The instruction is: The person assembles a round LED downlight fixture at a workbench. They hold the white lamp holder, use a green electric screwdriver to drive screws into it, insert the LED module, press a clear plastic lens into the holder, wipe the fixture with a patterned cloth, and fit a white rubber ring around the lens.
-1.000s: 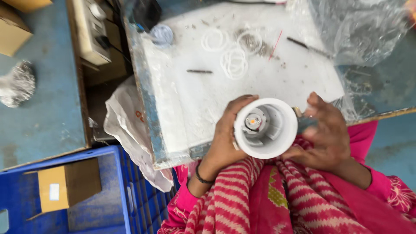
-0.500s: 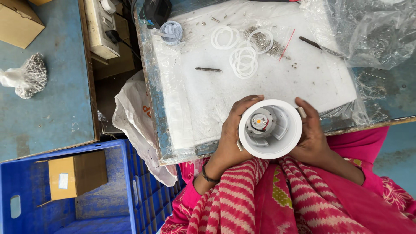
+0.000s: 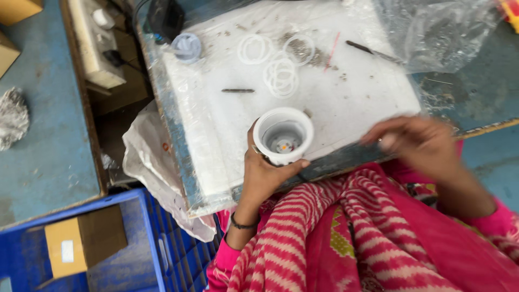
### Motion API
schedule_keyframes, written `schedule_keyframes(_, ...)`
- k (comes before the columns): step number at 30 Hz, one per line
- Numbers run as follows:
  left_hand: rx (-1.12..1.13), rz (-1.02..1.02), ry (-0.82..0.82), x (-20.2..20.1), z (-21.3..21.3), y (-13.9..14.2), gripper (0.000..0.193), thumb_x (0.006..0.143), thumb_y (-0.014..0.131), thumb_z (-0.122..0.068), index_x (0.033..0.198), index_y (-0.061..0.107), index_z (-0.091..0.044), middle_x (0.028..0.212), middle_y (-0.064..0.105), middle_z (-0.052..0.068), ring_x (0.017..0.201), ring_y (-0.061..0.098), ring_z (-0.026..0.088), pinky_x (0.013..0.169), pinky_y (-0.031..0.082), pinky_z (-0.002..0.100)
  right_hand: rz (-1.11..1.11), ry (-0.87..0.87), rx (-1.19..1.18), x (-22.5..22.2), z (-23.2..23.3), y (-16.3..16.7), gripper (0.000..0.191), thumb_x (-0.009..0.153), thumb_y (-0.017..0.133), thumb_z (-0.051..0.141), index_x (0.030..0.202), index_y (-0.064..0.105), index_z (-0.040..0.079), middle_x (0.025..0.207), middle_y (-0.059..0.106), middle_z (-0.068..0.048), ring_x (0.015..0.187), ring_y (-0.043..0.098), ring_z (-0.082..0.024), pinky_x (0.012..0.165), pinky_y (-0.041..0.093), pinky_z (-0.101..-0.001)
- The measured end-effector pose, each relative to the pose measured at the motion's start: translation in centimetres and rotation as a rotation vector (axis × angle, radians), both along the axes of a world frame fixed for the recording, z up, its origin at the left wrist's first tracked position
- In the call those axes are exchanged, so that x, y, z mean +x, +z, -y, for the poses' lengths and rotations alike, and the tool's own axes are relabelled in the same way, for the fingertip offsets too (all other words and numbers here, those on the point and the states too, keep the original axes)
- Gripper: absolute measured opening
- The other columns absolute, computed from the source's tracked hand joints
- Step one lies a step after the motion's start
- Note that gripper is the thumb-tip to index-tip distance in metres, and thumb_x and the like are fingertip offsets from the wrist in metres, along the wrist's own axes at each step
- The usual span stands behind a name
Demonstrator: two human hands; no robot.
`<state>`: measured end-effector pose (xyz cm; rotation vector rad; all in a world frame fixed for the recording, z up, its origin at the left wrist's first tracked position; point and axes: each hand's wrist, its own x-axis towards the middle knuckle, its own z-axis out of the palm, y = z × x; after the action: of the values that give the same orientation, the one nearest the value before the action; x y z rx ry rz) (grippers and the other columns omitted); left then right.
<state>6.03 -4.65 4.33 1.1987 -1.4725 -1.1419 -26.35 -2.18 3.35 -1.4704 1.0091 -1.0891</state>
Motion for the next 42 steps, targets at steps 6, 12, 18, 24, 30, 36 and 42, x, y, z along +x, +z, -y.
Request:
schedule_keyframes(6,-0.005,0.017,0.028,-0.9,-0.4,-0.5,0.1,0.071,0.094,-0.02,0.15,0.038,0.004,0.13,0.069,0.019,0.118,0.069,0.025,0.102,0.057,0.036,0.09,-0.617,-0.244,-7.8,-0.1,1.4,0.014,0.122,0.064,0.011,0.116,0.059,0.0,0.099,0.062,-0.01,0.086,0.063,-0.016,0.086,0.061,-0.0384)
schedule_keyframes(12,0.045,0.005,0.051,-1.2,-0.1,-0.6,0.122,0.07,0.093,-0.022,0.161,0.013,-0.004,0.13,0.065,0.023,0.117,0.069,0.028,0.1,0.057,0.039,0.131,-0.778,-0.263,-12.4,-1.2,-0.4,0.011,0.122,0.06,0.011,0.122,0.058,0.0,0.099,0.054,-0.007,0.079,0.055,-0.014,0.077,0.054,-0.0315)
schedule_keyframes(18,0.056,-0.023,0.04,-0.8,-0.8,-1.5,0.113,0.072,0.094,-0.021,0.157,0.021,-0.008,0.133,0.063,0.024,0.121,0.068,0.03,0.103,0.057,0.041,0.111,-0.919,-0.211,-16.2,-0.4,-2.7,0.006,0.117,0.061,0.012,0.118,0.061,0.006,0.083,0.049,0.002,0.06,0.045,-0.006,0.065,0.043,-0.0223)
schedule_keyframes(24,0.066,-0.102,0.06,-0.5,-1.0,-2.4,0.105,0.074,0.093,-0.021,0.153,0.025,-0.01,0.137,0.059,0.023,0.127,0.063,0.031,0.108,0.055,0.043,0.151,-0.967,-0.194,-18.2,-0.8,-5.8,0.013,0.119,0.064,0.011,0.106,0.063,0.007,0.065,0.044,0.003,0.056,0.042,-0.006,0.059,0.036,-0.0204)
schedule_keyframes(30,0.077,-0.107,0.082,-0.2,-0.9,-2.7,0.098,0.074,0.092,-0.018,0.149,0.03,-0.01,0.134,0.061,0.022,0.125,0.065,0.03,0.107,0.055,0.042,0.163,-0.996,-0.221,-16.3,-1.5,-4.3,0.018,0.11,0.056,-0.001,0.126,0.061,0.004,0.068,0.05,0.0,0.056,0.046,-0.008,0.068,0.046,-0.0202)
schedule_keyframes(36,0.094,0.018,0.228,1.6,0.0,-4.8,0.086,0.064,0.093,-0.009,0.136,0.047,-0.009,0.114,0.063,0.017,0.1,0.064,0.023,0.078,0.054,0.033,0.023,-1.017,-0.274,-10.7,-1.3,-0.9,0.034,0.096,0.059,-0.017,0.123,0.058,0.003,0.11,0.062,-0.002,0.068,0.059,-0.006,0.063,0.047,-0.0206)
schedule_keyframes(42,0.086,0.31,0.371,3.3,6.6,-7.1,0.086,0.058,0.093,-0.011,0.132,0.049,-0.007,0.107,0.071,0.022,0.093,0.072,0.026,0.075,0.055,0.03,-0.207,-0.976,-0.292,-10.7,0.4,-1.5,0.033,0.093,0.073,0.002,0.125,0.066,0.008,0.14,0.053,-0.009,0.107,0.066,-0.013,0.091,0.056,-0.0258)
